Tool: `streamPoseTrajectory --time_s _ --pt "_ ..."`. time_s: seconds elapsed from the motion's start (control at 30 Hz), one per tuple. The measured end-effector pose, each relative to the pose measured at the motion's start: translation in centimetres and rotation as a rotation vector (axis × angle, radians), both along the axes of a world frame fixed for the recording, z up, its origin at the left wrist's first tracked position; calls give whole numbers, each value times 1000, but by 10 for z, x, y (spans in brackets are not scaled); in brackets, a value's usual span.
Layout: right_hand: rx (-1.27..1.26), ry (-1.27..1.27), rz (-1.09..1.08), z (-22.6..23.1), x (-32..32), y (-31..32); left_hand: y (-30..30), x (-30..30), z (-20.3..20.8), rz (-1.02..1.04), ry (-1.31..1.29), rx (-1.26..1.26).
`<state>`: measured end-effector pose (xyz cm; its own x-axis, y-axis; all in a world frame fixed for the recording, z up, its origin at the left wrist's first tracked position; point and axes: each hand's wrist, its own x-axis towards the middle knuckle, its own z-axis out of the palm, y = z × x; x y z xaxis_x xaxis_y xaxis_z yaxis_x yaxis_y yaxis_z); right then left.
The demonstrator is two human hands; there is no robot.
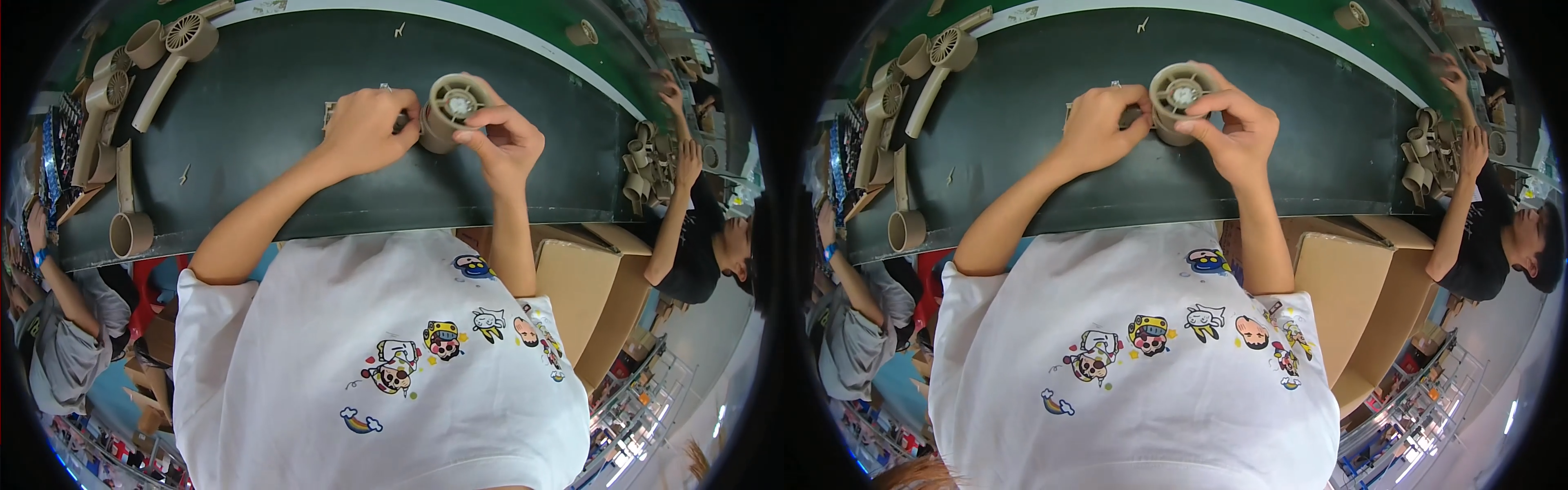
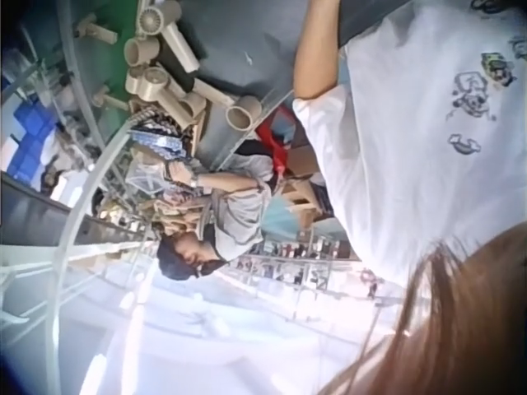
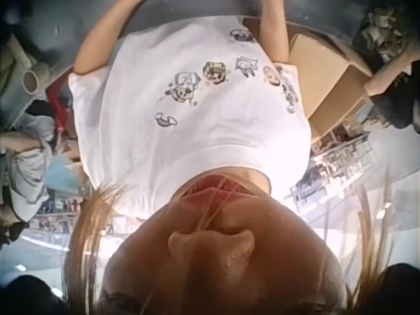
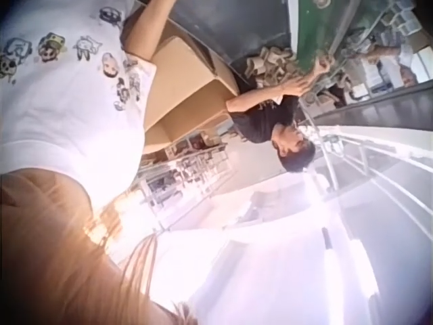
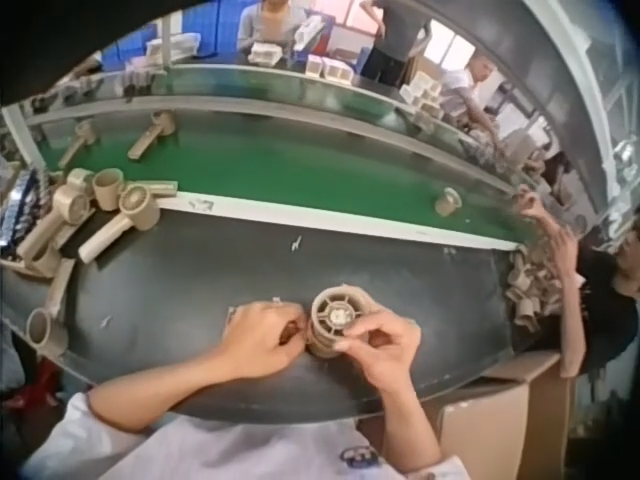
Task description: The person assembles handheld fans by wiring the motor components into the casing by hand and placing the assembled pieces onto the conveyor belt. The person then scoops fan housing parts out of a cardboard box and piles them onto the conveyor table.
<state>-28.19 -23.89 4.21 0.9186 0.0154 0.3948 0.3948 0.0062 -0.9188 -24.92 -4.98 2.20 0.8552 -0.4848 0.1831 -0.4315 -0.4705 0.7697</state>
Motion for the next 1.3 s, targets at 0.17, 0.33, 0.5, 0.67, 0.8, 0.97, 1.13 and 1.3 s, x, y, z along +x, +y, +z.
streamPoseTrajectory --time_s 0.17,0.33,0.5,0.67,0.8,0.97,1.13,1.3 --pt "-256 -149 -275 -19 -13 9 -3 -4 -10 17 -67 -102" --pt "-177 -61 -60 -17 -10 -21 -7 -5 -9 23 -182 -38" --pt "-321 -56 17 -7 -7 -27 -7 -6 -7 44 -205 -25" --pt "-257 -99 61 -20 -8 -32 5 1 -5 3 -172 -31" --pt "-210 -52 47 -22 -10 -25 16 5 -3 -81 -206 -48" --pt "-234 -90 81 -28 -4 -27 23 0 0 -73 -196 42" --pt "-287 -107 78 -24 -5 -24 21 -1 2 -80 -261 77" --pt "-212 -69 82 -23 -6 -20 13 -5 -2 -62 -447 114"
